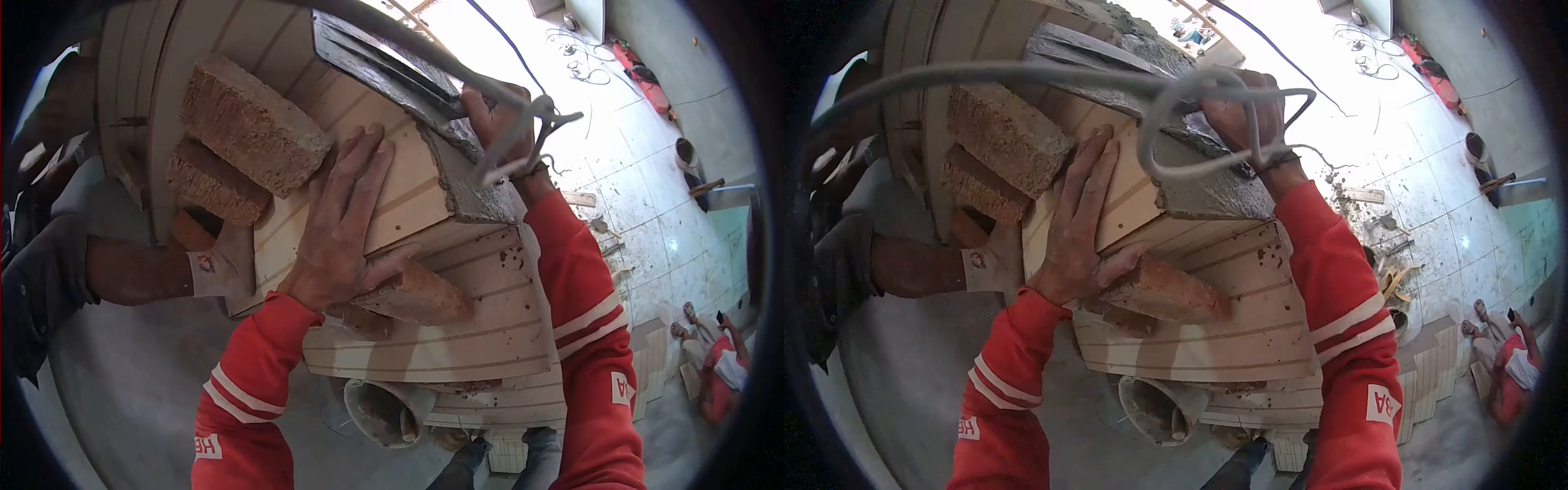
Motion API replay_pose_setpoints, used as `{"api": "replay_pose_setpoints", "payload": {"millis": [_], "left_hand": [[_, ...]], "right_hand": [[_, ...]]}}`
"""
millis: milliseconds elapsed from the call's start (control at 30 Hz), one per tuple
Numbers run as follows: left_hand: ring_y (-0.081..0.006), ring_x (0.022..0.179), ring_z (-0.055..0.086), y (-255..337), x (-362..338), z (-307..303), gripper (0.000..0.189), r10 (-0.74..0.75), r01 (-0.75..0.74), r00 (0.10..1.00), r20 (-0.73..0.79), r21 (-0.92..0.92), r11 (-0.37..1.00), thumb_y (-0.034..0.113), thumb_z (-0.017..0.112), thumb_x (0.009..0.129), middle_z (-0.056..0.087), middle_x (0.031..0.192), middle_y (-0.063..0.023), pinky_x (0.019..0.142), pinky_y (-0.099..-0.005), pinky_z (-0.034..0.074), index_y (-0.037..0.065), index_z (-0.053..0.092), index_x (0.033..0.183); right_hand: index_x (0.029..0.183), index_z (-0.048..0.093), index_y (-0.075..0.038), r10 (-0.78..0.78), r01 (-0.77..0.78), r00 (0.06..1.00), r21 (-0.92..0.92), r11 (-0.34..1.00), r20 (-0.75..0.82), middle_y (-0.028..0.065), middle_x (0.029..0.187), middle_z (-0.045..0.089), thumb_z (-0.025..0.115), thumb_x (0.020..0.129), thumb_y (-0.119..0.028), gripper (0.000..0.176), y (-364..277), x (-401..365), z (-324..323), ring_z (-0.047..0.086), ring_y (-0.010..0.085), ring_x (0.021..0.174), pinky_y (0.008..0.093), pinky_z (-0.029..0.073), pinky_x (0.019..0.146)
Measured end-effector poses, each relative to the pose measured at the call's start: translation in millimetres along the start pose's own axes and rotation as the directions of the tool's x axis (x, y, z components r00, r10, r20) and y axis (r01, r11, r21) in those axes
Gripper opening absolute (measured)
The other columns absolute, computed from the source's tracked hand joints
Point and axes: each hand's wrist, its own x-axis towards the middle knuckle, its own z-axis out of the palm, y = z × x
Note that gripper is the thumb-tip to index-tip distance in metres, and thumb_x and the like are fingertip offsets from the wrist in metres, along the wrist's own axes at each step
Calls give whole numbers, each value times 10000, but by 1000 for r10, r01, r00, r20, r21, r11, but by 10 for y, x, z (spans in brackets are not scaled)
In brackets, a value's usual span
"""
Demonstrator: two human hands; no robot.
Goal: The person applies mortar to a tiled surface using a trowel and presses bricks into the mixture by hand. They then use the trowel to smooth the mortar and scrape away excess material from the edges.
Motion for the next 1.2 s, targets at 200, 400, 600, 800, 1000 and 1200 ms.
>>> {"api": "replay_pose_setpoints", "payload": {"millis": [200,400,600,800,1000,1200], "left_hand": [[-443,1528,329,-3,-33,22,1062,24,-24,1000,12,65,998,452,807,790,334,1652,-238,1231,-546,295,12,326,1627],[-470,1480,367,16,-74,17,1059,-29,25,999,46,95,995,531,768,811,358,1625,-242,1207,-549,308,-3,334,1617],[-496,1448,378,-10,-159,28,1067,22,-42,997,71,305,951,514,781,807,365,1597,-276,1199,-568,305,-27,331,1609],[-488,1520,310,-9,12,30,1079,-15,10,998,67,73,997,497,784,806,314,1641,-287,1230,-564,277,-25,309,1623],[-461,1498,358,-54,-41,78,1091,26,-32,999,36,181,983,696,636,904,347,1624,-295,1217,-555,298,-50,291,1621],[-473,1514,325,-58,-147,55,1080,14,-23,999,46,202,979,591,724,845,312,1647,-276,1227,-543,288,-23,300,1625]], "right_hand": [[952,774,12,-244,228,969,-221,948,-46,112,732,752,573,1010,-407,468,280,353,319,721,267,667,404,557,721],[927,751,-3,31,-30,995,-12,999,94,101,720,752,566,1013,-357,408,-62,-373,-252,680,230,589,385,536,653],[789,743,-40,163,-164,986,-45,985,-10,132,606,657,679,909,-240,243,-48,-584,-333,587,312,476,396,512,556],[947,822,-119,149,-148,989,-174,974,-6,112,712,736,534,942,-415,412,435,527,396,698,287,647,399,548,703],[975,763,-28,41,-42,999,-162,986,-9,135,693,713,645,990,-354,347,693,459,448,647,241,561,435,528,612],[958,817,-55,201,-204,975,32,978,91,164,731,739,628,931,-331,336,209,-641,-332,725,302,637,403,583,666]]}}
